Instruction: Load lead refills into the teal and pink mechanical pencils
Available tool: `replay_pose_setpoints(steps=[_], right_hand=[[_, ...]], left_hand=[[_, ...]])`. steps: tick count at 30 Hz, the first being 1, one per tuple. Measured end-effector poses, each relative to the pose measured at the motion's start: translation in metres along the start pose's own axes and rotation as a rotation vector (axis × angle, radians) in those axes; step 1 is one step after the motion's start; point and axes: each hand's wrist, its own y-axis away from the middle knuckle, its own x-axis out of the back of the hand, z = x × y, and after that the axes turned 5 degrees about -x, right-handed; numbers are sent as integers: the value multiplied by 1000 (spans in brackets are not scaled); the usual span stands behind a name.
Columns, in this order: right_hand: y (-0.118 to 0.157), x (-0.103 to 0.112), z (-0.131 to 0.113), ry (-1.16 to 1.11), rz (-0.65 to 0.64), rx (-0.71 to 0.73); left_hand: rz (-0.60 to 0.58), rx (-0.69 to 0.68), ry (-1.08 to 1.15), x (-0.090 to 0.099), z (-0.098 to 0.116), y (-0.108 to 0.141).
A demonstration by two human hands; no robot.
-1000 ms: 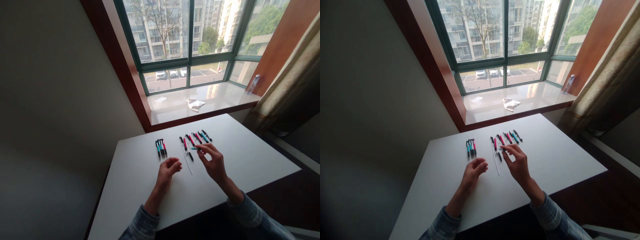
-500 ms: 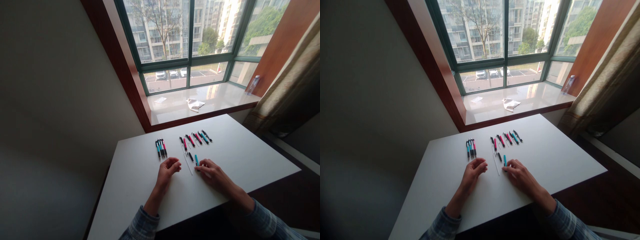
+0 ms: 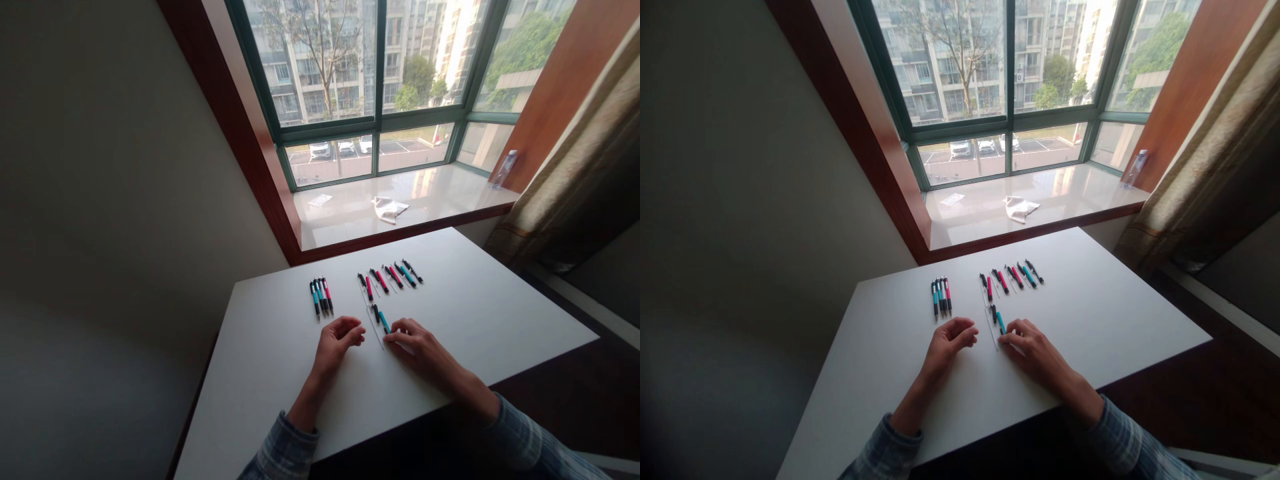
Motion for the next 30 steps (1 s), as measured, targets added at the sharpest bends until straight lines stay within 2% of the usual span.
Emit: replay_pose_setpoints(steps=[5,11,14,21,25,30], right_hand=[[-4,-1,-5,-115,36,-22],[-21,-3,-31,-412,153,-114],[-31,-6,-39,-518,170,-119],[-41,-12,-38,-639,182,-158],[-45,-5,-26,-544,207,-137],[-47,4,-11,-230,88,5]], left_hand=[[-24,-4,-23,-1,2,0],[-114,-33,-65,-2,7,0],[-152,-38,-77,-3,10,2],[-203,-21,-94,-5,12,5],[-138,-37,-105,-4,12,5],[-17,-98,-128,-3,10,3]])
